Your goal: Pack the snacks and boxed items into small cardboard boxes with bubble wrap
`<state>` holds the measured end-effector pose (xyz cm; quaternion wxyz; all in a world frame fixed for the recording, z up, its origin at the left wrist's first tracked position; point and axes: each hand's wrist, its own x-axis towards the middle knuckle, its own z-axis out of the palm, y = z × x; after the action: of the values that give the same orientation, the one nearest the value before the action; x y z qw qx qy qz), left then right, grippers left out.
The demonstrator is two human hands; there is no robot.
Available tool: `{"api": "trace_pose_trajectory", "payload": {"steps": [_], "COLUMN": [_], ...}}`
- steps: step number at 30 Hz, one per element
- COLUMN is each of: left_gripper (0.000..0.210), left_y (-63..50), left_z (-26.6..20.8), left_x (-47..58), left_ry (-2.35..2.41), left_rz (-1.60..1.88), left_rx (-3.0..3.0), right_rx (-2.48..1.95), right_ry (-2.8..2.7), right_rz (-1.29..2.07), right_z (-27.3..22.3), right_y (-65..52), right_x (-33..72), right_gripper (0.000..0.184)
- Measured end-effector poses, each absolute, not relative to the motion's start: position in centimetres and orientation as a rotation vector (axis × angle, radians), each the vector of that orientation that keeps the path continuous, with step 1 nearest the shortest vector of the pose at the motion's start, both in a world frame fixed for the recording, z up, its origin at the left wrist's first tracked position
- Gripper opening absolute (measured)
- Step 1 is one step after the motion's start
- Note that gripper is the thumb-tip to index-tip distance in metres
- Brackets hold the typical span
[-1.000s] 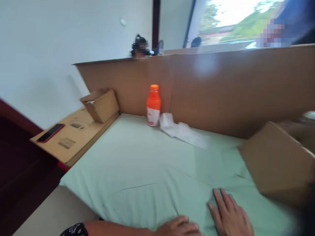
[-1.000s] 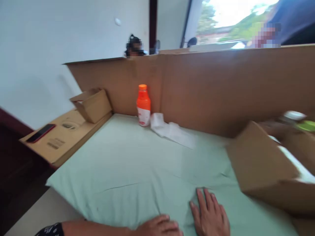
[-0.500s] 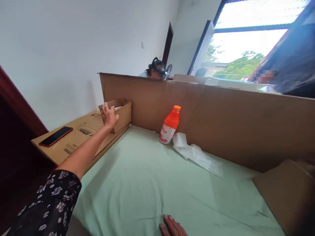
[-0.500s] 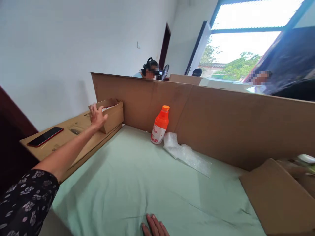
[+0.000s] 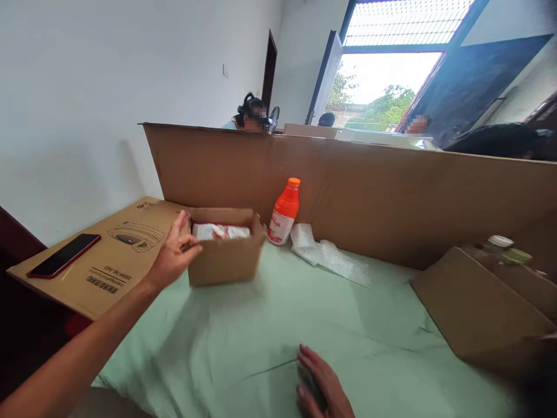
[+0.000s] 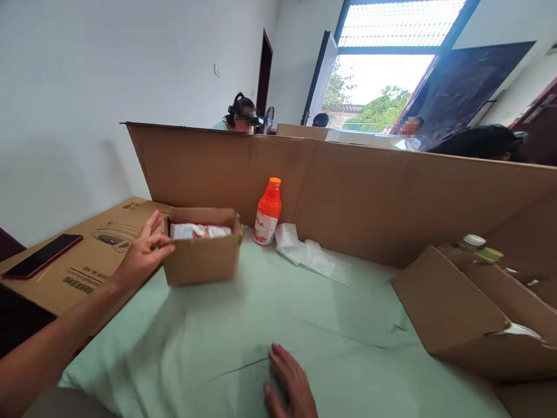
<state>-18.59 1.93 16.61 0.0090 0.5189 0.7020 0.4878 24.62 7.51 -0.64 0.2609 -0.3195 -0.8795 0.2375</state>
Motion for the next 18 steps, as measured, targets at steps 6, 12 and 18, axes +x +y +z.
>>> {"api": "trace_pose_trajectory", "payload": {"steps": [6, 12, 18], "left_gripper": [0.008, 0.070, 0.058], "left_y": [-6.9, -8.7, -4.3], "left_z": [11.5, 5.0, 2.2], "left_x": [-8.5, -7.0, -3.4], "left_ry": [1.793, 1.888, 1.951], "left_rz": [1.574, 1.548, 1.476], "left_rx": [1.516, 0.937, 0.816], "right_rx": [-1.003, -0.946, -0.888], "right_ry": [-2.164, -2.041, -1.751], "right_rz": [1.074, 1.365, 1.537], "right_z": [5.2, 4.7, 4.8], "right_y": [7.5, 3.5, 7.0], "right_x": [25.6, 28.7, 27.5], "right_gripper": [0.087, 0.083, 0.079]}}
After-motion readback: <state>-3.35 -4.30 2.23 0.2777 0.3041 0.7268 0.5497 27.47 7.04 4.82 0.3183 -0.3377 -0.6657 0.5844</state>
